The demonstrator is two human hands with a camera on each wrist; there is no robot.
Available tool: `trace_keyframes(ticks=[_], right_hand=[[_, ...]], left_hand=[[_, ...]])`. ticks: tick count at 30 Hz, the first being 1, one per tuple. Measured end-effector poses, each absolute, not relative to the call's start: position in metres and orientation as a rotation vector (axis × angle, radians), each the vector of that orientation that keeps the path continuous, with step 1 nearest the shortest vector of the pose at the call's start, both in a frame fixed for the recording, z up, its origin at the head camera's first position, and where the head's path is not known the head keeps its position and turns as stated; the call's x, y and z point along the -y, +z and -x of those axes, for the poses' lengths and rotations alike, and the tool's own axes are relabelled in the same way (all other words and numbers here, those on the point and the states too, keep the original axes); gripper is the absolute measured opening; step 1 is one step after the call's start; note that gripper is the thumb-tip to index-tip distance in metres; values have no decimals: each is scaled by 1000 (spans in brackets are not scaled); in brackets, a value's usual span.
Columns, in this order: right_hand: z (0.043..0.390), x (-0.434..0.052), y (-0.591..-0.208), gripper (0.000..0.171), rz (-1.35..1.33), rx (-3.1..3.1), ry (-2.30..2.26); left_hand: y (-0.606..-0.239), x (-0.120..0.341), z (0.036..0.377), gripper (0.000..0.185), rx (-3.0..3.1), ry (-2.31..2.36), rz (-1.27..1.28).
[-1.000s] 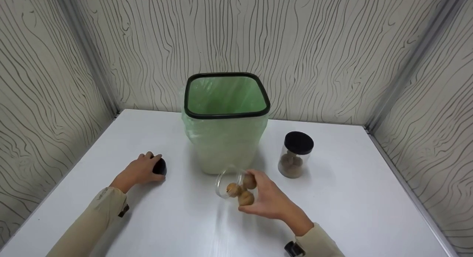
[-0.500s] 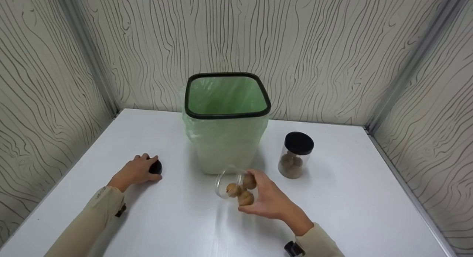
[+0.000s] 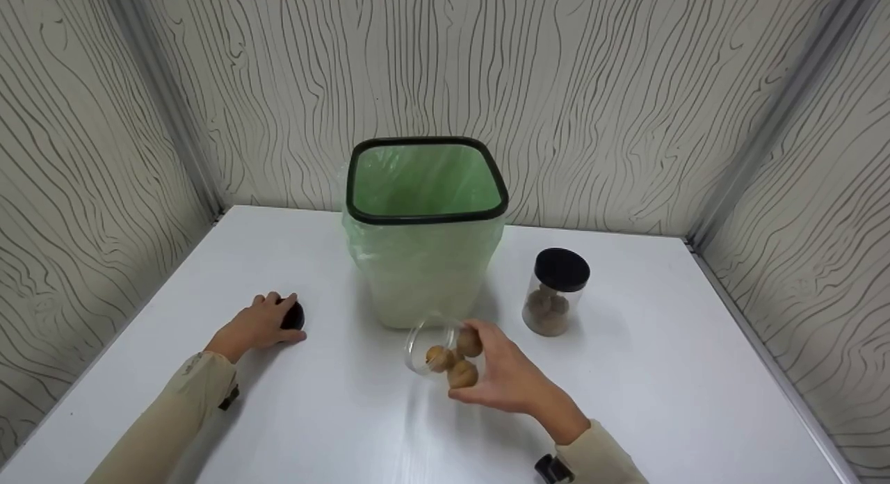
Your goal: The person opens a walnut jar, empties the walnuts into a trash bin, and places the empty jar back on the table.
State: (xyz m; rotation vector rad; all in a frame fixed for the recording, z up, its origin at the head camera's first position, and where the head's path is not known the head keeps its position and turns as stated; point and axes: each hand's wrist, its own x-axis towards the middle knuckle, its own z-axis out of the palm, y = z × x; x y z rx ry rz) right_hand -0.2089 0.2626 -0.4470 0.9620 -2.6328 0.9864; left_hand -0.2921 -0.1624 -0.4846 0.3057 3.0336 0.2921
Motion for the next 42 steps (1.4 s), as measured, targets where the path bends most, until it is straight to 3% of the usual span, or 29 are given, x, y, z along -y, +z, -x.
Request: trace_keyframes(ticks=[15, 21, 31, 37, 42], right_hand=[[209, -262, -445, 87, -942, 2636, 998], [209, -262, -444, 88, -925, 2647, 989], [209, -261, -445, 87, -963, 2597, 1000], [207, -263, -440, 87, -907, 2645, 994], [207, -263, -438, 88, -885, 2645, 980]], left_hand=[[-479, 161, 292, 89, -3011, 338, -269], [-457, 146, 301, 75, -3087, 385, -342], [-409, 102, 288, 55, -3222, 1082, -487], [-376, 74, 276, 55, -3130, 1577, -581], [-356, 55, 271, 59, -3117, 1643, -709]])
